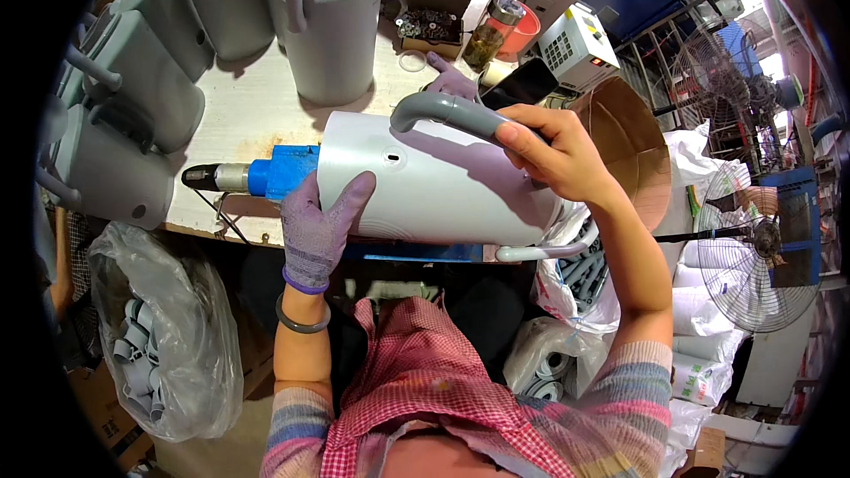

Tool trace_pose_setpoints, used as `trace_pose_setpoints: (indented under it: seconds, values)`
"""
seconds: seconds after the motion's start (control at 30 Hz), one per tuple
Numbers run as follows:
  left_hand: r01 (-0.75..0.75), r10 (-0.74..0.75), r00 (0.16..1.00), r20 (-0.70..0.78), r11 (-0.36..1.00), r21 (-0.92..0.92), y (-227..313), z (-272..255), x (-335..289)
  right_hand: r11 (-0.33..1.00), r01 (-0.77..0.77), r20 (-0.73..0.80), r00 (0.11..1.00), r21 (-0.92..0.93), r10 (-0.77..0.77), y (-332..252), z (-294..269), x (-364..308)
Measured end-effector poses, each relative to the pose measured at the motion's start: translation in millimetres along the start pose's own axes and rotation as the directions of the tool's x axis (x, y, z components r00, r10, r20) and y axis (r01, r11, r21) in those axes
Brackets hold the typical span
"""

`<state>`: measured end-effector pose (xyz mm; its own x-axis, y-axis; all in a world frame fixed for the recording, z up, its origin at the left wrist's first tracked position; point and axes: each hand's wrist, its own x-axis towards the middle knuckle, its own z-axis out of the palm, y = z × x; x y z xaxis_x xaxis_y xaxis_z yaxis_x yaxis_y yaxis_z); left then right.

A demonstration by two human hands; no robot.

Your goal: The person assembles gray plastic sprayers by inserting small metal pins into the nozzle openings of the tanks. They then attach gray plastic handles to the sides of the tanks and place the completed units on a nearby table. The process is repeated for multiple units in a continuous assembly line.

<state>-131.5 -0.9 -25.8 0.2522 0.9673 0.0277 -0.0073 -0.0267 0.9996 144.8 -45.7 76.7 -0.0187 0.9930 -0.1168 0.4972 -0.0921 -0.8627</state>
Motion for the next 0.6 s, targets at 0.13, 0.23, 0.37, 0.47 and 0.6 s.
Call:
trace_pose_setpoints:
  seconds: [0.13,0.23,0.37,0.47,0.6]
  values:
    - [0.021,-0.021,1.0,0.004,1.0,0.005,-1.4,-0.8,2.7,1.0,0.014,0.014,1.0,0.009,-0.014,0.9,-1.1,-0.9]
    - [0.02,-0.02,1.0,0.002,1.0,0.009,-1.0,0.9,3.0,0.999,-0.014,0.022,1.0,0.029,0.013,0.2,-1.5,-2.2]
    - [0.028,-0.028,1.0,0.006,1.0,-0.014,-2.1,0.9,2.1,0.999,0.023,0.027,0.999,0.029,-0.023,2.8,-0.3,-3.0]
    - [0.02,-0.02,1.0,-0.002,1.0,0.022,-1.9,0.7,-0.1,0.998,0.051,0.017,0.999,0.026,-0.051,3.9,1.1,-3.1]
    - [0.024,-0.024,1.0,-0.003,0.996,-0.084,-2.0,3.1,-4.9,0.996,0.094,-0.01,0.996,-0.003,-0.094,4.6,2.4,-5.4]
